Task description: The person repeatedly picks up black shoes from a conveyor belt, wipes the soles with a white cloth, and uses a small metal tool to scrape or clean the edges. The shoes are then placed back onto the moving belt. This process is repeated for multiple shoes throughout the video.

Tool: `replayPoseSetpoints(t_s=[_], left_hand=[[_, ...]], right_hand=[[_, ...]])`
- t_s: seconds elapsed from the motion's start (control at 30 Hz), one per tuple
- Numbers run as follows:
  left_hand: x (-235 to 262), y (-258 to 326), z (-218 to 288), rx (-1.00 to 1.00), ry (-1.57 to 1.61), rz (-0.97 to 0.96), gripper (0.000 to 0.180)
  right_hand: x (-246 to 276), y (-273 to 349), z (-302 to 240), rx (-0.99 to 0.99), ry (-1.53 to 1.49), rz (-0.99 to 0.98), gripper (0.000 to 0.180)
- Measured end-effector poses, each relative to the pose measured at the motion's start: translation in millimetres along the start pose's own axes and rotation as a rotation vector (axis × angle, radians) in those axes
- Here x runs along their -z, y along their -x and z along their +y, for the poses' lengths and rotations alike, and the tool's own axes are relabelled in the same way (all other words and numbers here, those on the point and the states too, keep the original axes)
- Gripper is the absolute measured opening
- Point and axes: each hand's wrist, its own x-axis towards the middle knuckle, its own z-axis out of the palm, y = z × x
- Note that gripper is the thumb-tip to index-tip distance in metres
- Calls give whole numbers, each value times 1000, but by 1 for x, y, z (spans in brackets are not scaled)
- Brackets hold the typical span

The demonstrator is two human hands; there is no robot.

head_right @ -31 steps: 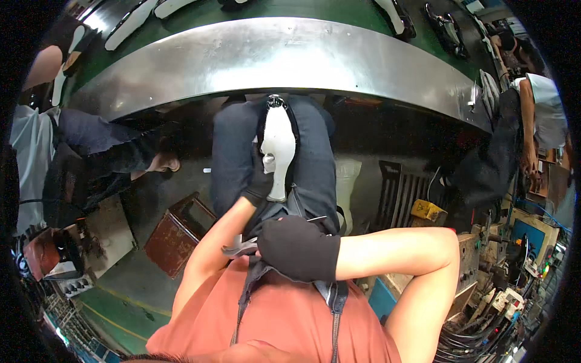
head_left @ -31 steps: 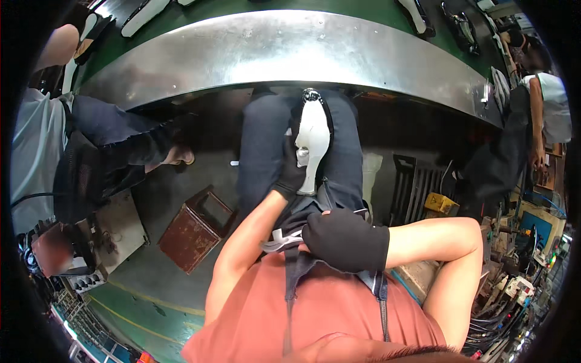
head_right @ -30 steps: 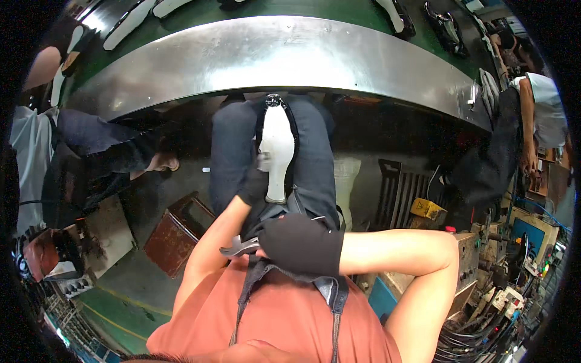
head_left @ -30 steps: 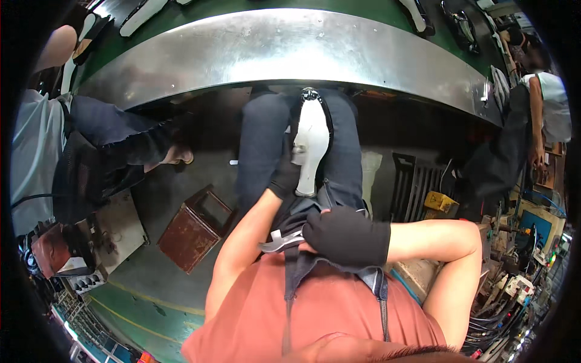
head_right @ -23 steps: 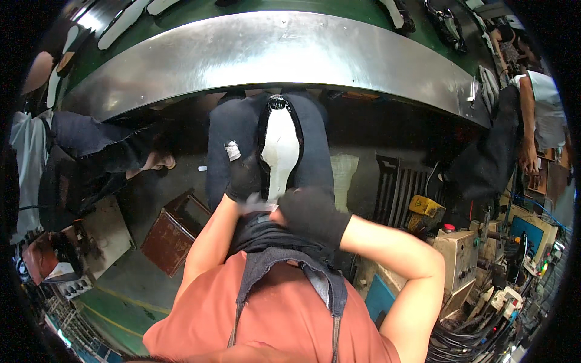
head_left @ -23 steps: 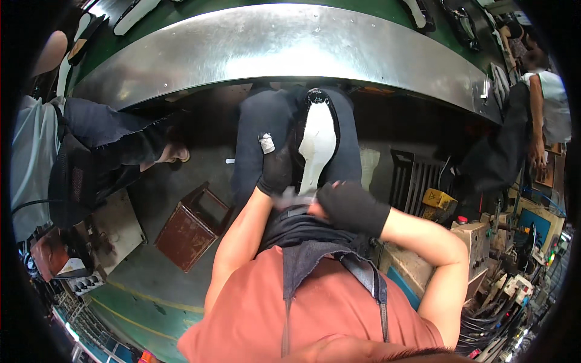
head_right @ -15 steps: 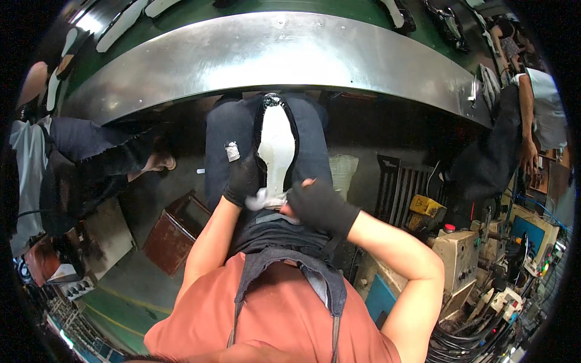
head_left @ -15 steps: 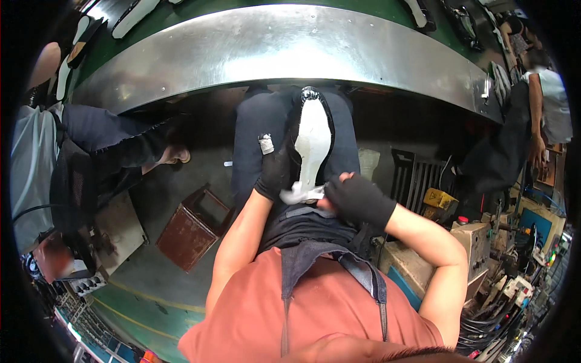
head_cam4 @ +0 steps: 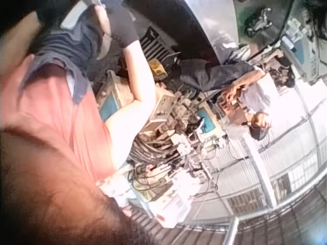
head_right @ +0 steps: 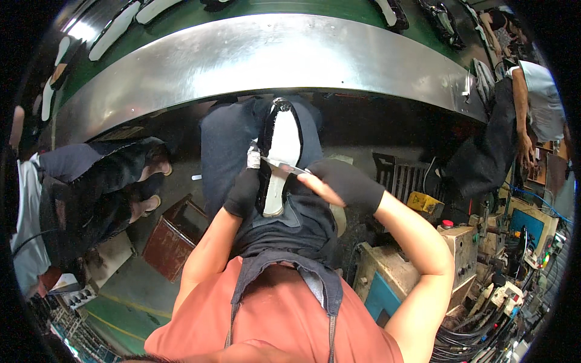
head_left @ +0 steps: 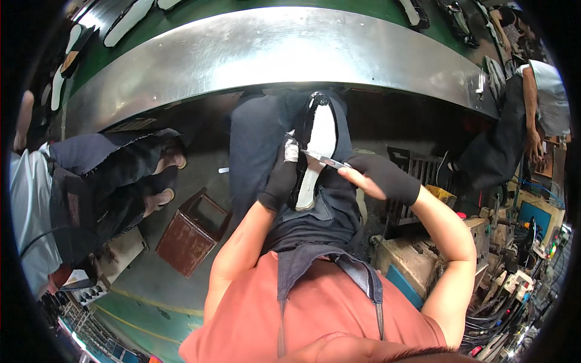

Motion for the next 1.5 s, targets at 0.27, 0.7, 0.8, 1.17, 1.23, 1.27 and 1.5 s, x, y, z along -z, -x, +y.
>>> replayPoseSetpoints(t_s=[0.27,0.7,0.8,1.17,1.23,1.27,1.5], left_hand=[[-18,-26,-10,-633,-410,309,42],[4,-31,8,-429,-187,-149,61],[13,-10,14,-321,-37,-288,54],[40,-11,17,-906,-1020,-45,58],[53,-21,-4,-831,-1113,-21,57],[59,-26,-15,-656,-1006,-74,55],[48,-16,10,-821,-1116,-55,50]], right_hand=[[-43,-31,74,312,406,372,36],[-55,4,-80,717,731,-1,43],[-46,-15,-35,574,586,128,38],[-39,-19,-5,183,753,148,43],[-44,-5,-33,375,792,150,43],[-50,1,-51,462,798,153,43],[-39,-3,-7,141,739,216,38]])
